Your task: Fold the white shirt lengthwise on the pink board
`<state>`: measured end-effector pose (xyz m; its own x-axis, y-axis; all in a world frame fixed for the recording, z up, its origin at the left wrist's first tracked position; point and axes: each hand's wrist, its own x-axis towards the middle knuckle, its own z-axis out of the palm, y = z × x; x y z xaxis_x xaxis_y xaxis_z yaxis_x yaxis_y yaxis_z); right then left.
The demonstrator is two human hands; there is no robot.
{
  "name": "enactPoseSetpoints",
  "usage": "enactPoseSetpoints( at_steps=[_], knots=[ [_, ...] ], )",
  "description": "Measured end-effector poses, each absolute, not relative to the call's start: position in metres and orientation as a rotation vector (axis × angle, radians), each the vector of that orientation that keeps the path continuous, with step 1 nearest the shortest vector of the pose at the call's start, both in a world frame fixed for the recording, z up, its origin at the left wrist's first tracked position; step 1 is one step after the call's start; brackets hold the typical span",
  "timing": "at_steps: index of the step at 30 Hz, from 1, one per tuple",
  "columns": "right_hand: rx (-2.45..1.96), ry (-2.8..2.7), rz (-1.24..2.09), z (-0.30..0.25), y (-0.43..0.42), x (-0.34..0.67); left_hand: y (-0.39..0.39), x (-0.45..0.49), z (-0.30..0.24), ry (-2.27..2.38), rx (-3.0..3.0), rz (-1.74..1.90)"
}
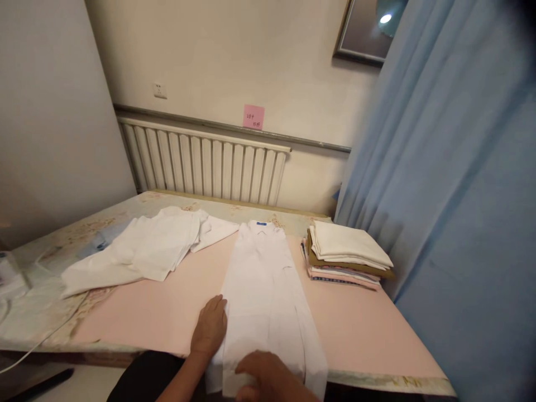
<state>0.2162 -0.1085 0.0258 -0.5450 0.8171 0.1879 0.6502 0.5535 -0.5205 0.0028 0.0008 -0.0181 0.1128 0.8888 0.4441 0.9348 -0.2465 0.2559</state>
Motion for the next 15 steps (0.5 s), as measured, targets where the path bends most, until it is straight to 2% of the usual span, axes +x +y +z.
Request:
enactPoseSetpoints(
  at_steps=[7,15],
  knots=[
    [-1.233,-2.346,0.144,0.012,-0.071,0.230,0.002,0.002,-0.021,-1.843,-2.271,-0.839],
    [-1.220,-2.441,0.213,0.007,-0.069,0.236,0.002,0.003,-0.019,-1.831,-2.276,-0.809]
  ],
)
